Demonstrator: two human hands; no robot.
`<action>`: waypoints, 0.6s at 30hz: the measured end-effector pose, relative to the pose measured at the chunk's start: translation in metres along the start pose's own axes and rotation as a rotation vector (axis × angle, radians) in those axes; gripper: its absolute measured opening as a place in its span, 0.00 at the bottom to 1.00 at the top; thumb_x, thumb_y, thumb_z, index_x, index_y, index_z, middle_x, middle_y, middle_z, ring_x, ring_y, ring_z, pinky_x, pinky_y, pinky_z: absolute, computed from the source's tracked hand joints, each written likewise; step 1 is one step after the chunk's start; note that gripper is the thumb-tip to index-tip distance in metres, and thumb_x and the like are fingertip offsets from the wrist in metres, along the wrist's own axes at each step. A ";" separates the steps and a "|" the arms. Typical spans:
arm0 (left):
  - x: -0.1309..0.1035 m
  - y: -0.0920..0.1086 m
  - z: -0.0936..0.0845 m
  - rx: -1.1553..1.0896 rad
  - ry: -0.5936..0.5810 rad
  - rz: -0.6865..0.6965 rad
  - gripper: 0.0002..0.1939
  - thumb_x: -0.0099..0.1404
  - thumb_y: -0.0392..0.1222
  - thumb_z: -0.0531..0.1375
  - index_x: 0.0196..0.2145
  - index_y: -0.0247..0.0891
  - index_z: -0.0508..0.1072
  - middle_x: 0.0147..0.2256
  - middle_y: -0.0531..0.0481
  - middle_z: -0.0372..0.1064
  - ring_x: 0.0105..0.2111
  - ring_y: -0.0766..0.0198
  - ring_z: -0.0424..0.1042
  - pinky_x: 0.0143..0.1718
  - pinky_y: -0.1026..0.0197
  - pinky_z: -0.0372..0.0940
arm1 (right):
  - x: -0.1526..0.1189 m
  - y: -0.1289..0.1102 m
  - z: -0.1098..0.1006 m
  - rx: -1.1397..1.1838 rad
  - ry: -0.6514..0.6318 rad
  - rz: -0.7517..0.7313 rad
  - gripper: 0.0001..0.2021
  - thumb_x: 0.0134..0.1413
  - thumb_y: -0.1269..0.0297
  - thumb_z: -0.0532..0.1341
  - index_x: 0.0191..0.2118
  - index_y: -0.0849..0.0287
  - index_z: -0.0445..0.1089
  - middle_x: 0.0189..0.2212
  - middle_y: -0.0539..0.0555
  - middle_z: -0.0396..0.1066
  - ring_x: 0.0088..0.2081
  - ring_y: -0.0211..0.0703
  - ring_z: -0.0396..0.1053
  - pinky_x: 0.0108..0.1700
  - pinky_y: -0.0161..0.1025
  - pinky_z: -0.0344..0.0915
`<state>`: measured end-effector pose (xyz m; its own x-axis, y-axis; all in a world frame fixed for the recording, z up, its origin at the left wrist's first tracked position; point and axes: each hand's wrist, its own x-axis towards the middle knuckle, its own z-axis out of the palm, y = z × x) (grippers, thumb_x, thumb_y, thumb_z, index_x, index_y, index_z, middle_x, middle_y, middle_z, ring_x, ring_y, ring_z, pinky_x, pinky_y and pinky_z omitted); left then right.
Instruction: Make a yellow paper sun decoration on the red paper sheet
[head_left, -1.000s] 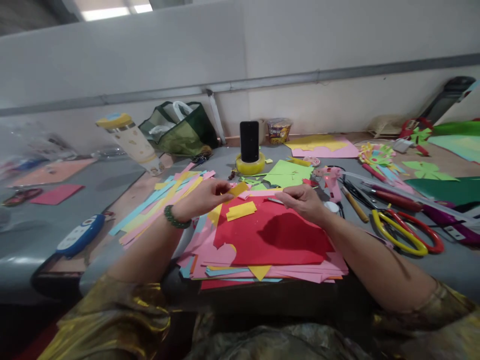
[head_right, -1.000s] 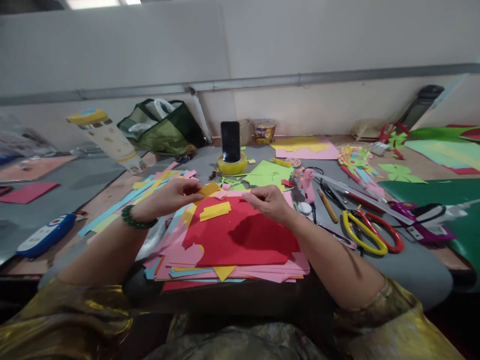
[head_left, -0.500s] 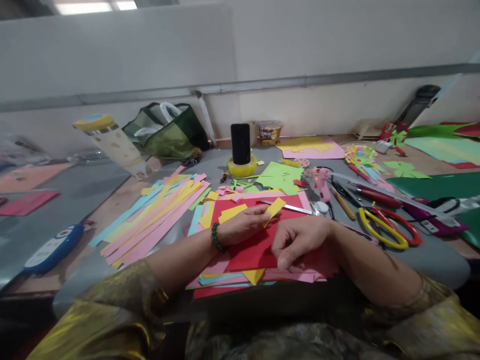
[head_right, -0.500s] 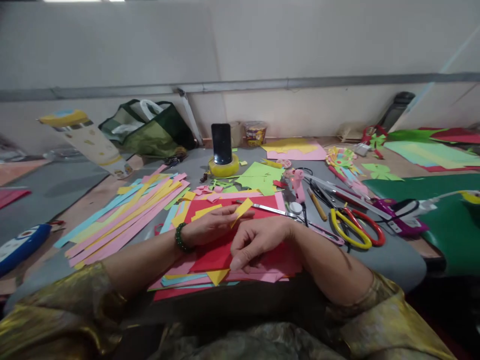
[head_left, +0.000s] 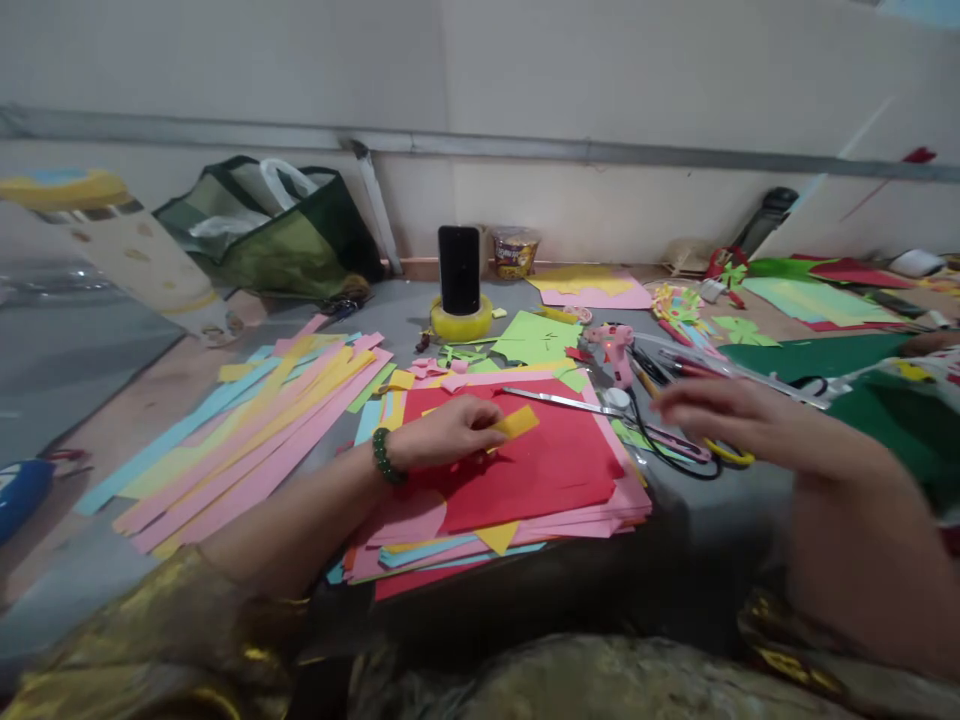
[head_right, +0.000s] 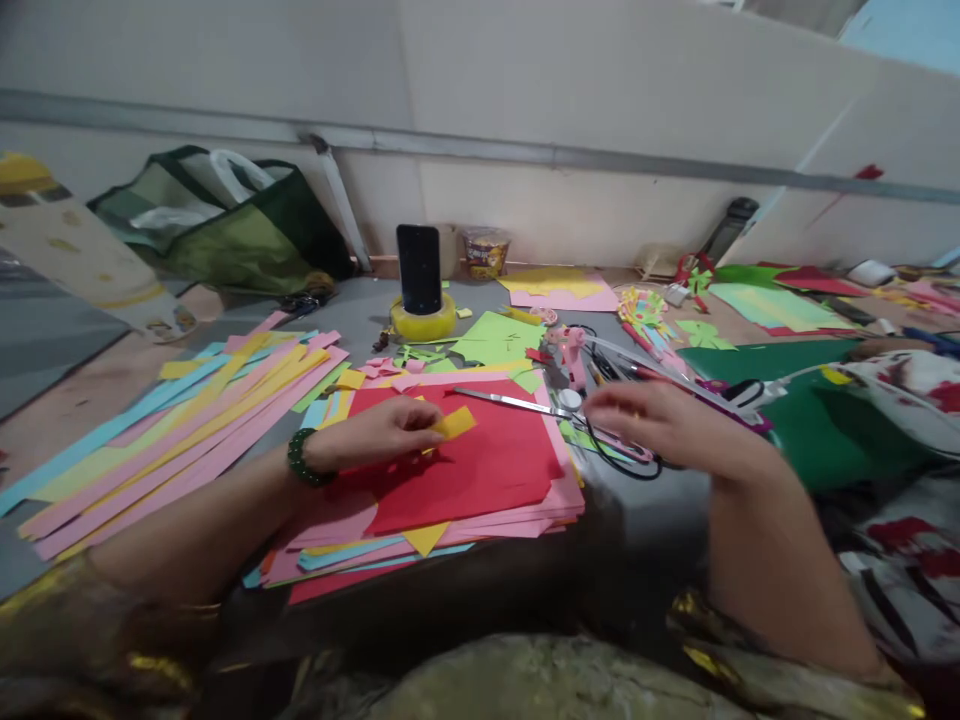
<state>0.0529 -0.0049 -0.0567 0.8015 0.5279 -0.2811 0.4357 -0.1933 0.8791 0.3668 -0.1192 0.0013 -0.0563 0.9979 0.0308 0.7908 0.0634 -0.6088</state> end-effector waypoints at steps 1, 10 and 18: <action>-0.001 0.001 -0.002 0.129 0.011 0.002 0.14 0.61 0.51 0.59 0.25 0.39 0.67 0.23 0.53 0.68 0.24 0.65 0.68 0.27 0.63 0.61 | 0.015 0.010 0.005 -0.107 0.053 0.053 0.25 0.48 0.35 0.59 0.25 0.54 0.72 0.23 0.54 0.71 0.25 0.46 0.66 0.27 0.40 0.61; 0.000 -0.004 0.005 0.573 0.225 0.000 0.13 0.59 0.43 0.57 0.43 0.39 0.70 0.39 0.44 0.74 0.36 0.54 0.72 0.35 0.58 0.64 | 0.104 0.056 0.047 -0.005 0.382 0.297 0.14 0.41 0.57 0.68 0.18 0.57 0.65 0.13 0.47 0.62 0.20 0.39 0.59 0.25 0.36 0.53; 0.002 -0.003 0.003 0.538 0.180 -0.016 0.10 0.60 0.43 0.59 0.40 0.40 0.74 0.40 0.44 0.75 0.38 0.53 0.74 0.37 0.58 0.64 | 0.072 0.036 0.017 0.122 0.652 0.255 0.14 0.49 0.60 0.63 0.19 0.55 0.61 0.15 0.46 0.57 0.21 0.37 0.55 0.25 0.37 0.54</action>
<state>0.0547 -0.0057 -0.0608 0.7309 0.6578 -0.1816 0.6326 -0.5532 0.5420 0.3811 -0.0448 -0.0320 0.5276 0.7868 0.3203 0.6549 -0.1366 -0.7433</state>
